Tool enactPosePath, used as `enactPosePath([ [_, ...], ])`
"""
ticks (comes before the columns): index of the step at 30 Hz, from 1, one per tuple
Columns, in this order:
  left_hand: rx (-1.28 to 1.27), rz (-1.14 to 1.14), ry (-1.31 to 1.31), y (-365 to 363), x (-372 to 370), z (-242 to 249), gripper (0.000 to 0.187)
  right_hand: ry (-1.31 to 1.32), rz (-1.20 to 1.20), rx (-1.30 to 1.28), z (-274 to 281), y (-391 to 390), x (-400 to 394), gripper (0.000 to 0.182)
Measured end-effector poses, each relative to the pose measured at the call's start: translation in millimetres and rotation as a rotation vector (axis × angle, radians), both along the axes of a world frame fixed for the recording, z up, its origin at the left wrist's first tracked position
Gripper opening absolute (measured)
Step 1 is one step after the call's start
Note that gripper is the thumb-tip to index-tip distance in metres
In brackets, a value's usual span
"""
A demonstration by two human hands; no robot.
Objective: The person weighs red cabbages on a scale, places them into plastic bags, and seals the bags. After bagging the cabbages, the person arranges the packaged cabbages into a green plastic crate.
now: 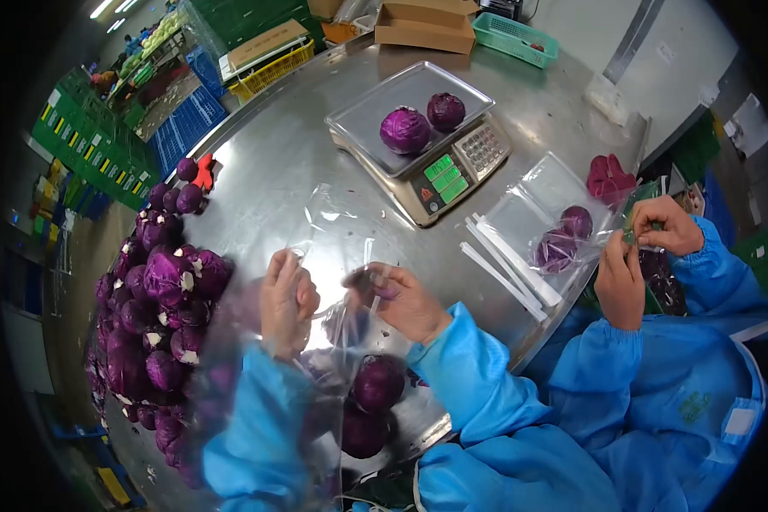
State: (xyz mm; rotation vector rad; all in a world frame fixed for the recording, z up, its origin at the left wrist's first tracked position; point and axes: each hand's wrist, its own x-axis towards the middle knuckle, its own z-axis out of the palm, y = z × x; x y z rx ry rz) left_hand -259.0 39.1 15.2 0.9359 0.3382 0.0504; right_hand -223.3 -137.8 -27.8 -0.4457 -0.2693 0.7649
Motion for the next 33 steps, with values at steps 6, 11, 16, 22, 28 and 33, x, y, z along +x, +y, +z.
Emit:
enactPosePath([
  [6,0.014,-0.139,0.034,-4.7,8.9,-28.1,0.020,0.039,-0.242,-0.308,0.4,-37.6,22.1,0.013],
  [11,-0.412,-0.614,0.240,-39.4,45.2,-50.4,0.033,-0.286,-0.820,-0.893,-26.2,-63.1,91.3,0.018],
  [16,0.333,-0.113,0.102,-83.8,163.2,-34.8,0.025,-0.523,-1.158,-1.169,-28.2,-93.9,212.5,0.024],
  [22,0.974,0.251,-0.054,-80.4,300.4,-77.4,0.035,-0.698,-1.310,-1.479,-47.8,-94.1,337.3,0.028],
  [28,0.495,0.183,0.082,-65.8,318.0,-100.6,0.033,-0.705,-1.079,-1.441,-50.4,-60.9,340.0,0.028],
  [33,0.031,0.146,-0.084,-43.3,301.9,-93.4,0.028,-0.203,-0.989,-0.831,-59.8,-39.8,302.6,0.024],
])
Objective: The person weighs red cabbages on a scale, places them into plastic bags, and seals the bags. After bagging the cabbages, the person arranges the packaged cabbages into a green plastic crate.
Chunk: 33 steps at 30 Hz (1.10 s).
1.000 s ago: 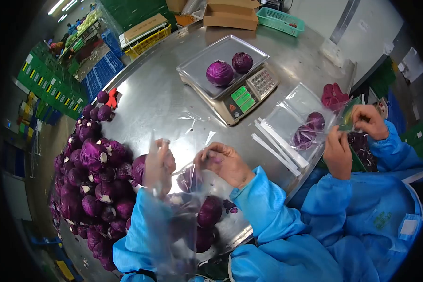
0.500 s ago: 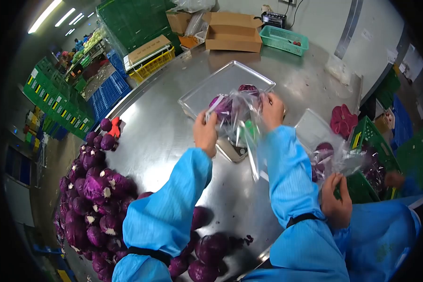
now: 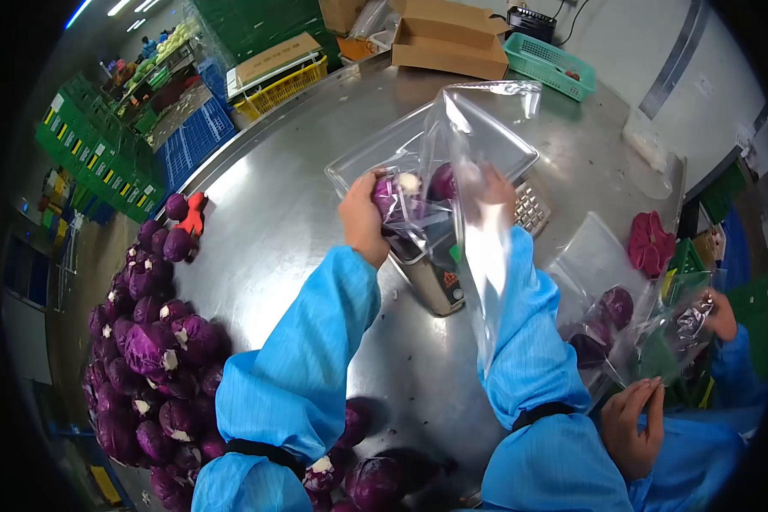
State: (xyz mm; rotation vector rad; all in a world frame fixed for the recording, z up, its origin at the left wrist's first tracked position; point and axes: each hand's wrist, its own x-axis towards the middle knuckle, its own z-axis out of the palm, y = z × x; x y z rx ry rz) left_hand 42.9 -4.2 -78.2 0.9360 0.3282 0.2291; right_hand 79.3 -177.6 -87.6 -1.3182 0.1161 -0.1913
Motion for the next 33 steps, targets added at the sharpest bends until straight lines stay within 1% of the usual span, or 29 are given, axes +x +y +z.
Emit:
enactPosePath([
  [1,-0.115,-0.024,-0.008,1.1,-10.9,15.0,0.027,0.011,0.050,0.263,-3.7,2.1,0.6,0.022],
  [2,-0.120,-0.023,-0.014,3.4,-20.4,23.2,0.027,0.021,0.102,0.522,-6.3,1.5,-0.1,0.020],
  [3,-0.086,-0.020,-0.111,7.2,-30.9,28.8,0.028,-0.251,0.032,0.027,-8.4,-1.2,-14.8,0.020],
  [4,-0.049,-0.015,-0.208,9.5,-45.2,42.3,0.029,-0.152,0.256,0.519,2.5,0.7,-25.2,0.022],
  [5,0.099,-0.040,-0.309,12.5,-63.8,60.0,0.030,0.035,0.384,1.011,13.5,2.5,-35.7,0.024],
  [6,0.105,-0.035,-0.312,19.1,-73.8,61.5,0.030,0.033,0.392,1.015,29.7,7.2,-49.2,0.024],
  [8,0.164,-0.046,-0.401,35.2,-93.9,66.5,0.031,0.006,0.457,0.842,49.9,13.6,-86.5,0.027],
  [9,0.214,-0.029,-0.381,40.8,-110.1,73.8,0.031,-0.037,0.391,0.733,47.8,16.4,-99.7,0.028],
  [11,0.287,0.017,-0.353,56.8,-135.5,49.8,0.031,0.047,0.481,0.798,51.4,23.6,-131.0,0.028],
  [12,0.122,0.023,-0.245,52.0,-155.0,54.2,0.031,0.133,0.553,0.857,53.5,27.9,-147.4,0.028],
  [13,-0.053,0.048,-0.142,47.3,-174.4,58.7,0.031,0.118,0.578,0.855,53.5,39.3,-168.8,0.027],
  [14,-0.050,-0.006,-0.167,50.7,-187.6,32.2,0.031,0.113,0.601,0.853,54.3,53.2,-191.1,0.027],
  [15,-0.248,0.019,-0.085,48.0,-203.4,26.4,0.032,0.154,0.602,0.856,69.3,59.9,-210.0,0.023],
  [16,-0.453,0.052,-0.003,44.9,-224.9,20.6,0.033,0.221,0.562,0.765,67.6,64.7,-221.8,0.021],
  [17,-0.524,0.039,0.123,42.0,-255.4,17.2,0.034,0.235,0.562,0.711,66.4,67.7,-235.1,0.020],
  [18,-0.433,0.089,0.021,47.1,-269.3,-14.8,0.037,0.239,0.563,0.657,64.9,70.6,-247.7,0.019],
  [20,-0.406,0.232,-0.013,27.9,-305.5,-0.2,0.037,0.336,0.540,0.591,50.6,71.5,-272.5,0.020],
  [21,-0.271,0.241,-0.072,51.1,-316.0,-63.0,0.038,0.414,0.503,0.522,40.5,68.3,-282.5,0.020],
  [22,-0.405,0.197,-0.087,49.7,-330.4,-46.8,0.038,0.420,0.500,0.512,24.8,61.7,-289.5,0.020],
  [23,-0.469,0.184,-0.010,45.3,-341.3,-21.7,0.039,0.446,0.606,0.519,8.2,54.4,-291.7,0.020],
  [24,-0.527,0.168,0.059,43.1,-349.8,3.4,0.040,0.471,0.630,0.483,23.6,54.5,-299.8,0.021],
  [25,-0.561,-0.027,-0.069,43.0,-359.4,19.3,0.041,0.496,0.655,0.448,39.1,54.6,-307.9,0.021],
  [26,-0.599,-0.138,-0.303,39.9,-365.2,26.2,0.042,0.440,0.701,0.474,52.9,51.8,-315.8,0.021],
  [28,-0.617,-0.242,-0.224,45.2,-372.2,47.4,0.042,0.333,0.829,0.477,79.7,53.4,-326.4,0.021],
  [29,-0.655,-0.396,-0.190,48.8,-371.7,66.0,0.039,0.135,0.843,0.499,93.8,57.3,-331.7,0.021],
  [30,-0.473,-0.456,-0.376,53.7,-366.6,80.4,0.036,0.117,0.843,0.489,119.6,53.1,-333.6,0.021],
  [31,-0.302,-0.477,-0.566,58.7,-361.4,94.8,0.034,0.006,0.950,0.433,151.8,45.1,-335.6,0.020],
  [32,-0.069,-0.578,-0.654,58.0,-363.7,141.9,0.032,-0.107,1.051,0.374,175.9,39.3,-336.6,0.019],
  [33,-0.070,-0.589,-0.668,57.4,-364.4,163.2,0.032,-0.120,1.042,0.364,189.8,36.2,-337.1,0.019],
])
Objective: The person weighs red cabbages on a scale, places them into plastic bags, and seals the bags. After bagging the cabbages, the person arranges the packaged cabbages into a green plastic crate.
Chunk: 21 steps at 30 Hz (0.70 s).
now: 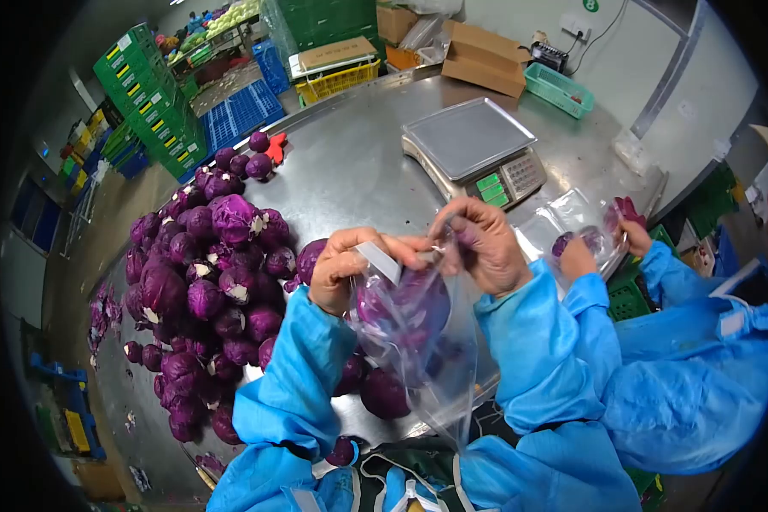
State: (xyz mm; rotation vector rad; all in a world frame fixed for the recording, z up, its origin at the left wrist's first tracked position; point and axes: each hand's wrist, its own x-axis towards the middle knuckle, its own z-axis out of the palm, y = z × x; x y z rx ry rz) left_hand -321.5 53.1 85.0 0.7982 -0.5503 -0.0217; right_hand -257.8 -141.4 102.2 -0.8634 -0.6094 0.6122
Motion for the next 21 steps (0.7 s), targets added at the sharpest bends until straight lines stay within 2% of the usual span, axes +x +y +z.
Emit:
enactPosePath([
  [2,0.161,0.004,-0.167,-4.3,-3.5,28.5,0.024,-0.156,-0.029,0.019,18.8,-6.5,-2.0,0.019],
  [3,0.155,-0.007,-0.177,-4.3,-5.3,39.8,0.024,-0.166,-0.040,0.013,25.1,-8.3,-1.6,0.019],
  [5,0.373,-0.153,-0.371,-1.9,-8.5,63.5,0.021,-0.285,-0.078,-0.048,36.6,-11.8,-0.8,0.026],
  [7,0.403,-0.245,-0.578,-7.2,-15.8,92.3,0.021,-0.333,-0.089,-0.038,41.1,-15.0,-0.9,0.025],
  [9,0.274,-0.283,-0.349,-9.1,-15.3,98.1,0.022,-0.333,-0.037,-0.099,40.6,-11.6,-7.4,0.025],
  [10,0.372,-0.122,-0.347,-3.1,-11.3,101.9,0.024,-0.376,-0.162,-0.024,51.6,-15.2,-8.9,0.024],
  [11,0.420,-0.012,-0.343,3.0,-8.4,106.0,0.026,-0.379,-0.167,-0.021,55.5,-20.6,-1.6,0.024],
  [13,0.479,0.075,-0.413,10.9,-3.4,114.3,0.026,-0.485,-0.188,0.166,59.6,-36.3,12.3,0.022],
  [15,0.684,0.163,-0.399,9.7,-4.7,117.2,0.023,-0.498,-0.231,0.063,58.5,-49.0,16.8,0.021],
  [18,0.849,0.155,-0.247,2.3,-3.7,111.4,0.024,-0.455,-0.185,0.220,51.6,-56.8,33.4,0.016],
  [19,0.859,0.142,-0.234,-2.2,1.3,104.2,0.025,-0.450,-0.183,0.213,44.4,-52.2,31.7,0.016],
  [20,0.907,0.115,-0.309,-5.0,10.1,94.2,0.021,-0.447,-0.151,0.086,34.7,-46.6,26.5,0.016],
  [21,1.035,0.254,-0.466,-15.1,14.0,84.6,0.019,-0.445,-0.122,-0.039,24.1,-45.2,24.4,0.016],
])
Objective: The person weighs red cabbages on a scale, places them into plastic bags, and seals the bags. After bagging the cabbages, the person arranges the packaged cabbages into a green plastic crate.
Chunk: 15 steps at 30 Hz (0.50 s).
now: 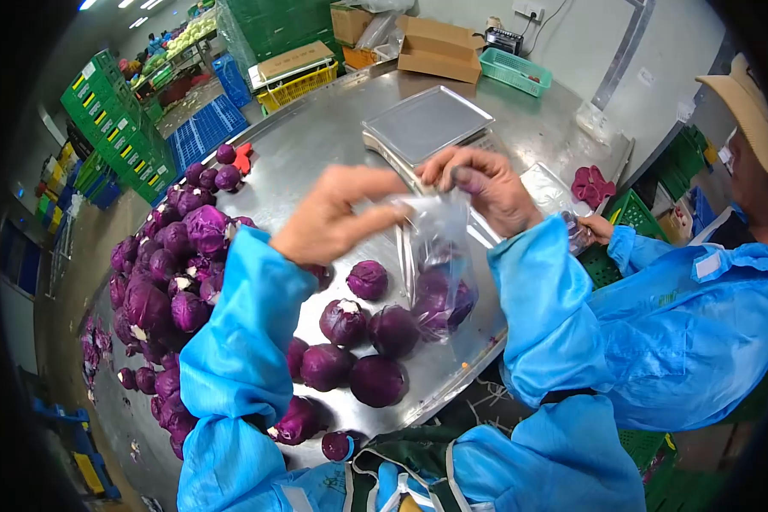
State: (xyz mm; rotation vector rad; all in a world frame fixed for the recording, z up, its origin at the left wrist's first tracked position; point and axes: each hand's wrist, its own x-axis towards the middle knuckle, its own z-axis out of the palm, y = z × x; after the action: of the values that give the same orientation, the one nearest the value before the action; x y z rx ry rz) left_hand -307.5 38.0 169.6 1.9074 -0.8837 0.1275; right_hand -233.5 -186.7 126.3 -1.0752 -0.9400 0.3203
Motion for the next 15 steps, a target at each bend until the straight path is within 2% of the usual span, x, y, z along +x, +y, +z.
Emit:
enactPosePath([
  [1,0.113,-0.035,-0.085,-10.2,6.3,-10.3,0.019,0.144,0.007,0.038,-15.4,-5.3,4.9,0.016],
  [2,0.221,-0.066,-0.169,-20.0,12.5,-22.6,0.021,0.145,0.003,0.030,-30.2,-11.4,9.5,0.016],
  [4,0.244,-0.088,-0.174,-38.8,21.7,-53.4,0.019,0.266,-0.096,0.080,-56.2,-25.4,12.7,0.015],
  [6,0.365,-0.118,-0.329,-52.5,27.2,-81.4,0.015,0.309,-0.105,0.068,-77.2,-41.0,8.4,0.017],
  [8,0.451,-0.146,-0.362,-67.5,21.7,-93.9,0.019,0.297,-0.002,-0.063,-97.7,-61.7,8.8,0.020],
  [10,0.444,-0.203,-0.281,-77.2,12.6,-108.4,0.026,0.393,-0.012,-0.003,-102.3,-71.3,16.1,0.022],
  [12,0.294,-0.206,-0.225,-81.4,-2.0,-106.1,0.041,0.606,-0.310,0.275,-118.0,-87.6,47.8,0.022],
  [13,0.271,-0.183,-0.197,-78.4,-7.7,-101.4,0.046,0.618,-0.507,0.212,-133.4,-96.3,70.5,0.022],
  [15,0.246,-0.147,-0.154,-64.6,-19.7,-103.5,0.051,0.535,-0.901,-0.282,-177.3,-104.5,117.9,0.023],
])
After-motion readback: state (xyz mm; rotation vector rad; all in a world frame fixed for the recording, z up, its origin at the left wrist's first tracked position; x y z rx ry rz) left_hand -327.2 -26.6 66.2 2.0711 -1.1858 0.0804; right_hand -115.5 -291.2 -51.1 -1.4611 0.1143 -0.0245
